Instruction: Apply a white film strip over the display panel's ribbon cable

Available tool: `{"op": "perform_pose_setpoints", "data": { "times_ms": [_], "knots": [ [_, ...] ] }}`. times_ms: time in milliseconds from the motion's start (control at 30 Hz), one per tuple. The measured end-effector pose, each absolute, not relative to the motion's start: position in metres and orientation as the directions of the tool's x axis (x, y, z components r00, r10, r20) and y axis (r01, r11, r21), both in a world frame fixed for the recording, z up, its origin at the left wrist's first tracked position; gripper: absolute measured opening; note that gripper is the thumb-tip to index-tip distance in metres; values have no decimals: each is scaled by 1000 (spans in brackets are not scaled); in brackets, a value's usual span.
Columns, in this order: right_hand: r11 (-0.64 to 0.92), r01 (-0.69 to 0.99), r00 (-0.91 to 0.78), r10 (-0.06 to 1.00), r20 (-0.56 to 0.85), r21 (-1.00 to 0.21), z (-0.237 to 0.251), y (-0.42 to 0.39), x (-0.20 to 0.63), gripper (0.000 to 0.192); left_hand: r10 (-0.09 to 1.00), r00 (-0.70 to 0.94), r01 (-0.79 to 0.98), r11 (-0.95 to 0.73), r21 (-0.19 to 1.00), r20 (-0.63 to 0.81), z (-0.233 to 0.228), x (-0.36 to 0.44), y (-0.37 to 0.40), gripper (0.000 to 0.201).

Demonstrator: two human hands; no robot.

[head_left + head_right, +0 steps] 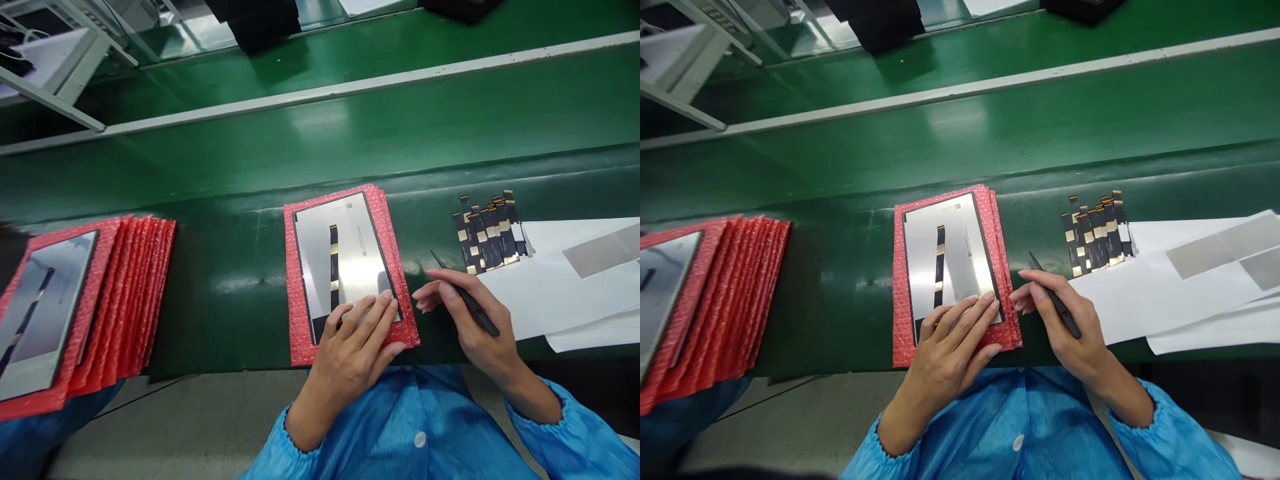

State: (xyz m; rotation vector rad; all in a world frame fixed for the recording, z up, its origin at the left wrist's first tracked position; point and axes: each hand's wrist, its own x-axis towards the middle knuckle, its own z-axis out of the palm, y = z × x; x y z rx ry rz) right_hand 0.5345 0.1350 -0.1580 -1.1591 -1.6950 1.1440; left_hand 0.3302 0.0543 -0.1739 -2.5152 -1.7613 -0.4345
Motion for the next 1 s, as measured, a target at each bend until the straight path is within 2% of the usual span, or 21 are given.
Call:
{"op": "perform_pose_setpoints", "data": {
  "times_ms": [133,267,433,567,667,833,1000],
  "knots": [
    [197,244,-329,938,111,-950,-161,134,537,49,912,333,921,-368,123,238,-173,328,52,62],
    [308,279,-417,892,174,-909,-164,133,535,49,909,331,925,-365,102,253,-173,321,48,59],
    [504,247,-614,742,269,-827,-170,136,530,58,914,304,939,-336,79,267,-175,312,42,50],
    [628,239,-706,636,311,-741,-175,138,529,65,903,338,929,-365,59,267,-177,311,42,47],
    [673,273,-721,616,318,-687,-178,138,529,66,901,334,933,-358,43,277,-179,309,41,46],
    [682,304,-719,623,310,-665,-180,137,529,65,913,287,952,-305,18,290,-179,298,33,46],
    [704,320,-728,611,312,-634,-183,137,532,61,933,222,953,-269,141,283,-182,292,27,45]
  ]
}}
